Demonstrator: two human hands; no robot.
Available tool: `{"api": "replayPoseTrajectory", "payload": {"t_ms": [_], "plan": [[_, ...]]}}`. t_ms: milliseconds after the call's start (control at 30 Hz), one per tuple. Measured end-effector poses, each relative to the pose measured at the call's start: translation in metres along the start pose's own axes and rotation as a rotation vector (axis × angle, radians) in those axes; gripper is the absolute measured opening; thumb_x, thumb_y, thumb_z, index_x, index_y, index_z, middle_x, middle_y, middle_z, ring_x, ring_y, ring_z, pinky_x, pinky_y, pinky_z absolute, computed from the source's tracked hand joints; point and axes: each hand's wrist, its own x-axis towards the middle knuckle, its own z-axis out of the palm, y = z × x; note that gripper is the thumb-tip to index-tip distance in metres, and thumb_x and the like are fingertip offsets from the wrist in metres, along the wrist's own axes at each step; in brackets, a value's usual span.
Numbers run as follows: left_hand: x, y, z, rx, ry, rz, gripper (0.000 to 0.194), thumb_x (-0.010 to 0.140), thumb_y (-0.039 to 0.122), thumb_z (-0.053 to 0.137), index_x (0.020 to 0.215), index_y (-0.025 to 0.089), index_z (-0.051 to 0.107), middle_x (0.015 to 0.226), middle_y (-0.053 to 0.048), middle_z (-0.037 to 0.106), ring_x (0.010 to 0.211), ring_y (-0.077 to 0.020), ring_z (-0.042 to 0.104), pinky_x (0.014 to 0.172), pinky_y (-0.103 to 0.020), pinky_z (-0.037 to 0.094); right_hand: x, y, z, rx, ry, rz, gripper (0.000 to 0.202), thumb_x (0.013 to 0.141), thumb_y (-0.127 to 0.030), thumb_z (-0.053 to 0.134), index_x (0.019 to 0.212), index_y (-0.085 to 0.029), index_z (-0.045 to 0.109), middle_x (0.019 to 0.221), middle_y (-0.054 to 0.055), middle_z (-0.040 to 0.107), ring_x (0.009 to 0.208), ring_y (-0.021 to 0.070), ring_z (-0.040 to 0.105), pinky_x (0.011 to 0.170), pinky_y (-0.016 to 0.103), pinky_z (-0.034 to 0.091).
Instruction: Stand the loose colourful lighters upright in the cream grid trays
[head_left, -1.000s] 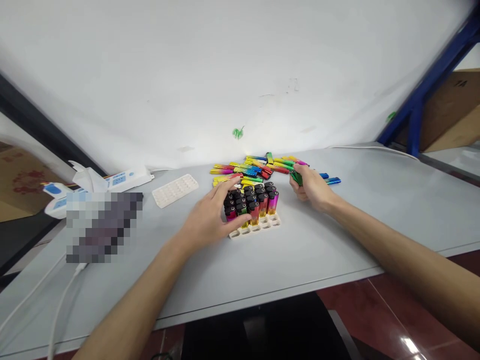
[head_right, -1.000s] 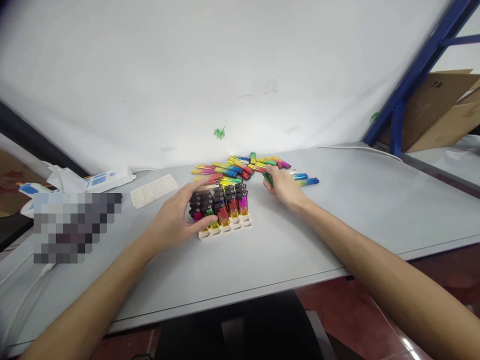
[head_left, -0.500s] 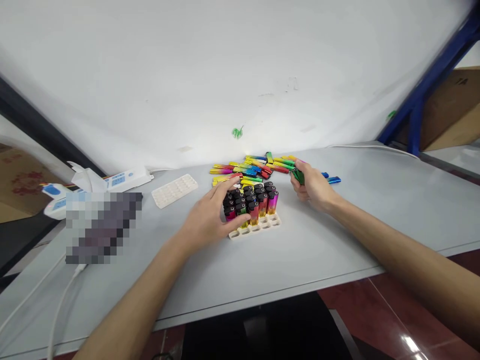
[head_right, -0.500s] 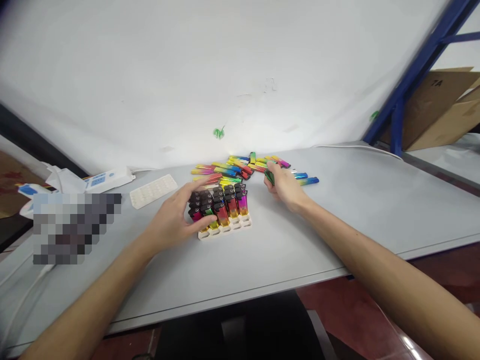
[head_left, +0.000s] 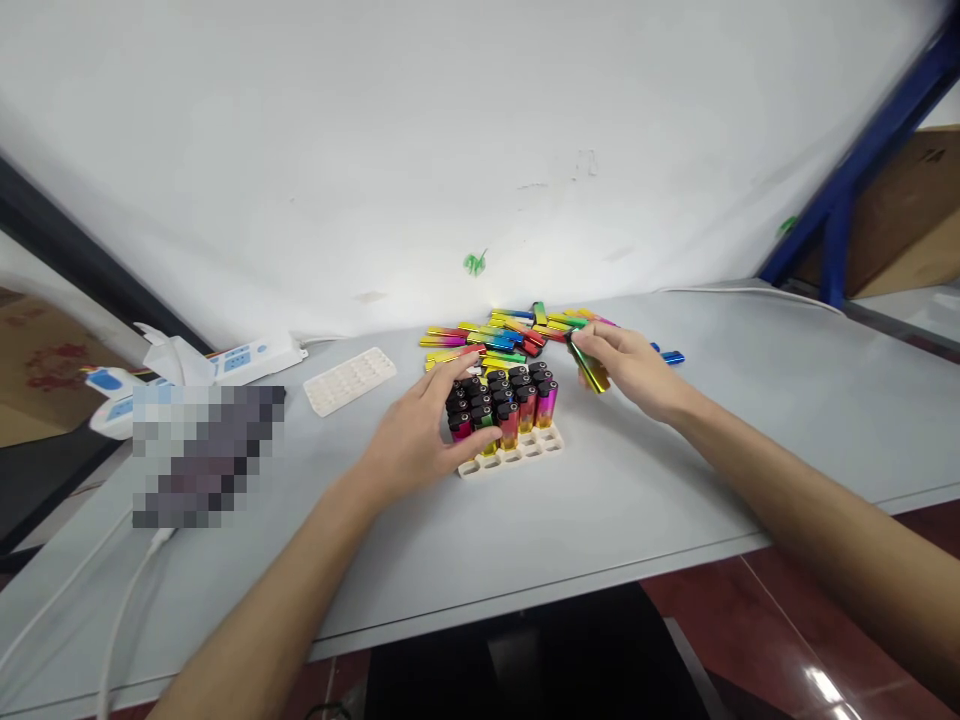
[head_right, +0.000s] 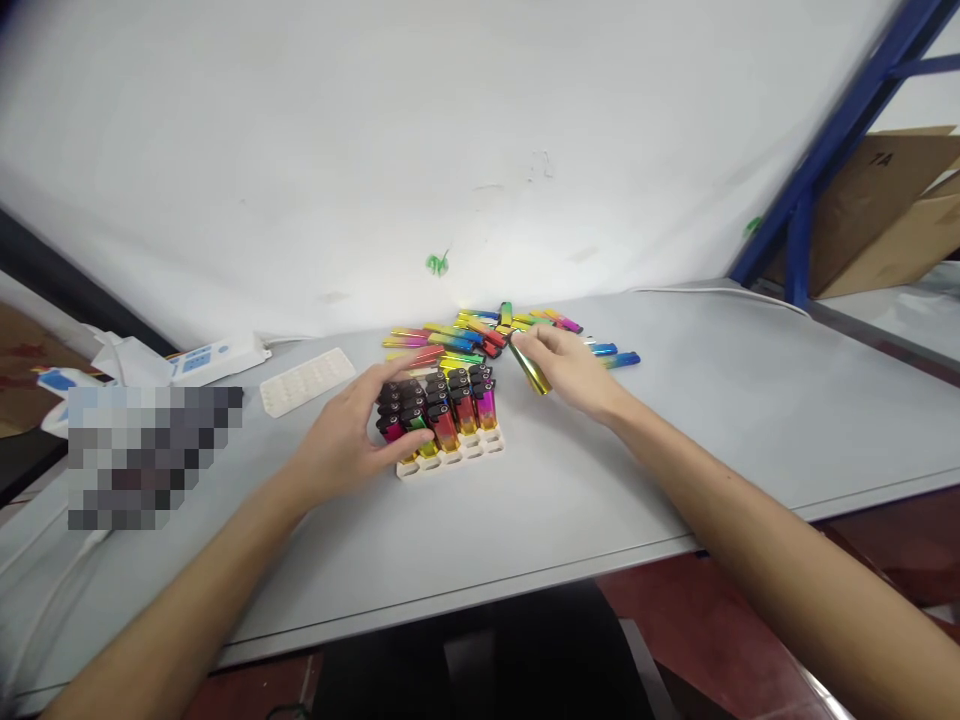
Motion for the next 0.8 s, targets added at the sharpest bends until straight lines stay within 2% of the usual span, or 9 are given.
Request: {"api": "replayPoseTrajectory", "payload": {"t_ms": [100, 200, 300, 400, 533, 667, 800], "plan": [[0.000, 0.000, 0.000, 0.007, 0.005, 0.002, 0.075, 0.087, 0.051, 0.067, 0.149, 0.026, 0.035, 0.138, -0.009, 0.061, 0.126, -0.0278, 0.059, 0.099, -0.043, 0.052, -0.001, -0.004, -0.010, -0.064, 0.013, -0.048, 0.044, 0.090, -0.057, 0.063, 0.068, -0.021, 0.049, 0.066, -0.001, 0.051, 0.062, 0.0134, 0.048, 0.060, 0.029, 0.038], [0.000, -0.001, 0.000, 0.005, 0.008, -0.004, 0.075, 0.087, 0.050, 0.068, 0.150, 0.026, 0.035, 0.137, -0.009, 0.062, 0.126, -0.0280, 0.059, 0.097, -0.042, 0.053, -0.001, -0.004, -0.019, 0.046, -0.026, -0.101, 0.041, 0.089, -0.055, 0.066, 0.069, -0.021, 0.053, 0.065, -0.002, 0.050, 0.059, 0.0115, 0.046, 0.059, 0.029, 0.038], [0.000, 0.000, -0.001, -0.002, 0.007, 0.002, 0.075, 0.087, 0.049, 0.068, 0.149, 0.025, 0.036, 0.139, -0.010, 0.060, 0.127, -0.0282, 0.059, 0.099, -0.043, 0.053, -0.003, -0.006, -0.021, 0.178, -0.137, -0.111, 0.029, 0.086, -0.050, 0.072, 0.085, -0.023, 0.062, 0.065, -0.004, 0.053, 0.054, 0.0105, 0.048, 0.053, 0.028, 0.038], [0.001, 0.001, 0.000, 0.001, 0.013, 0.011, 0.074, 0.087, 0.049, 0.069, 0.148, 0.025, 0.036, 0.141, -0.010, 0.059, 0.127, -0.0280, 0.059, 0.101, -0.043, 0.052, -0.010, -0.012, -0.013, 0.182, -0.202, -0.146, 0.028, 0.085, -0.044, 0.075, 0.098, -0.023, 0.063, 0.068, -0.003, 0.061, 0.054, 0.0114, 0.054, 0.053, 0.028, 0.043], [0.001, 0.002, 0.000, -0.005, 0.015, 0.029, 0.073, 0.086, 0.047, 0.069, 0.148, 0.026, 0.037, 0.145, -0.009, 0.057, 0.129, -0.0280, 0.058, 0.102, -0.044, 0.052, -0.024, -0.021, 0.005, 0.116, -0.141, -0.271, 0.027, 0.082, -0.040, 0.078, 0.096, -0.022, 0.065, 0.073, 0.000, 0.065, 0.062, 0.0136, 0.060, 0.059, 0.030, 0.052], [0.001, 0.003, 0.000, -0.013, 0.016, 0.024, 0.072, 0.086, 0.047, 0.070, 0.146, 0.025, 0.038, 0.144, -0.010, 0.058, 0.128, -0.0287, 0.058, 0.102, -0.044, 0.052, -0.031, -0.022, 0.016, -0.022, -0.111, -0.442, 0.023, 0.082, -0.040, 0.078, 0.095, -0.023, 0.068, 0.090, 0.005, 0.069, 0.077, 0.0180, 0.065, 0.072, 0.036, 0.057], [0.000, 0.004, -0.002, 0.006, 0.003, 0.001, 0.072, 0.086, 0.048, 0.070, 0.147, 0.026, 0.037, 0.141, -0.010, 0.059, 0.129, -0.0290, 0.058, 0.102, -0.044, 0.052, -0.030, -0.018, 0.021, -0.243, -0.099, -0.667, 0.017, 0.081, -0.038, 0.080, 0.092, -0.027, 0.073, 0.095, 0.005, 0.064, 0.088, 0.0216, 0.061, 0.080, 0.041, 0.056]]}}
